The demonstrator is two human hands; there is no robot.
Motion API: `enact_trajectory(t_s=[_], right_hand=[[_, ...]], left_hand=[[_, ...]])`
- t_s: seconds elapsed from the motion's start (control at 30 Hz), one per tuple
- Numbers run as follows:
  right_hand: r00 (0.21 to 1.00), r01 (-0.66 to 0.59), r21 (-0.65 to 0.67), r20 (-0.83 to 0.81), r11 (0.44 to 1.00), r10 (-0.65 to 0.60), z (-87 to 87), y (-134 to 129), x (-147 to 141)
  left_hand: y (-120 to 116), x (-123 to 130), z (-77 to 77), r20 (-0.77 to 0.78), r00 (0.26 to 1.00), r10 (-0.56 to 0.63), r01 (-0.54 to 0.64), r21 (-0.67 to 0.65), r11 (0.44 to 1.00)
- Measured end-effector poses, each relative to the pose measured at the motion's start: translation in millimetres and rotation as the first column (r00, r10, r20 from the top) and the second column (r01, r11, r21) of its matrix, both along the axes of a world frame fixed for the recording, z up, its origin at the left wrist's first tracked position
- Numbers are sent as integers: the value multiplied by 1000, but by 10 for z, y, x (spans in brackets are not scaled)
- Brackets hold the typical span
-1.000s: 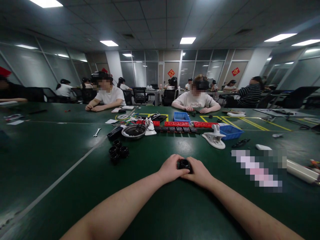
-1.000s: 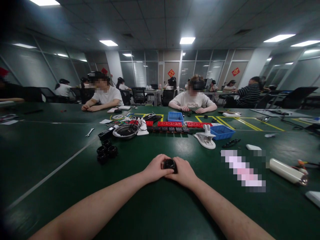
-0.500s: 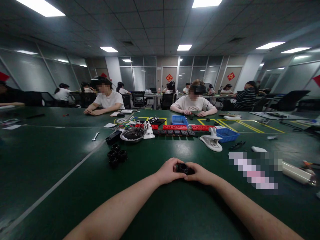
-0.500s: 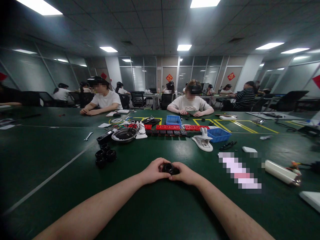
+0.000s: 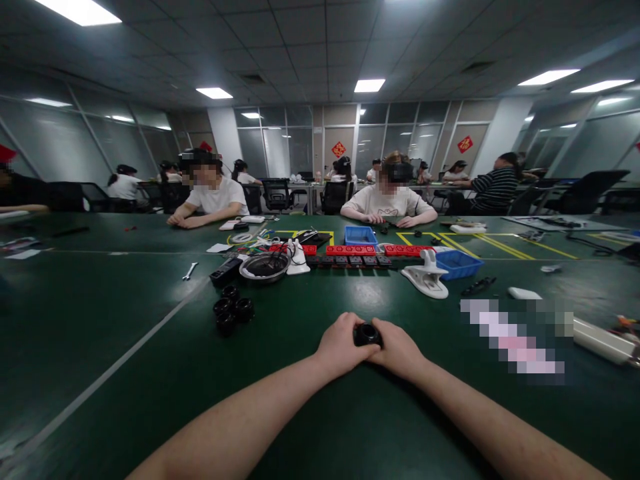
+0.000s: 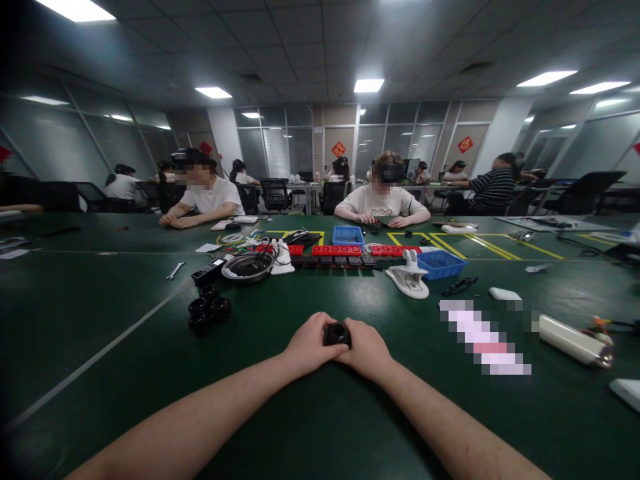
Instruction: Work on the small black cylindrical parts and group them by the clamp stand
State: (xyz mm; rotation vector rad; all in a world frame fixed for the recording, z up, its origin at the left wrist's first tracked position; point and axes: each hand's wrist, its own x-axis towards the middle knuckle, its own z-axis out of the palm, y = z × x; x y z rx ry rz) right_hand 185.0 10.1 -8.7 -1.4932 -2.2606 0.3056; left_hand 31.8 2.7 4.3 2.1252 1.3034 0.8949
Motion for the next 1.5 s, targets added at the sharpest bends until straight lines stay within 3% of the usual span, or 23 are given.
enact_trajectory(t_s=[0.13, 0.23, 0.4, 0.7, 0.9, 1.0, 1.1, 1.23, 1.37, 1.5], right_hand=[[985, -150, -37, -86, 988, 147, 54, 5, 37], [939, -316, -143, -192, 938, 287, 116, 42, 127], [868, -454, -290, -356, 842, 346, 192, 70, 203], [861, -433, -331, -428, 838, 275, 139, 71, 185], [975, -138, -173, -199, 975, 103, 2, 56, 106], [998, -3, -69, -62, 998, -1, -19, 4, 31], [999, 43, 16, 21, 999, -43, 6, -47, -15], [998, -56, 49, -18, 997, 56, 47, -43, 8], [957, -263, -51, -139, 963, 254, 68, 29, 99], [920, -350, -161, -243, 923, 307, 88, 86, 178]], left_hand=[[70, -70, 36, 27, 991, -128, 128, -21, 992], [128, -115, 38, 81, 969, -235, 240, -65, 968], [168, -122, -3, 149, 946, -287, 306, -126, 944], [119, -87, 15, 103, 971, -215, 225, -91, 970], [63, -39, -20, 43, 996, -74, 75, -27, 997], [45, 0, -45, 55, 999, -2, 4, -24, 1000], [41, 8, -34, 55, 998, 11, -11, -17, 1000], [61, -43, 26, 26, 997, -79, 79, -18, 997], [104, -96, 52, 46, 981, -187, 189, -44, 981], [137, -98, 18, 87, 970, -228, 233, -62, 970]])
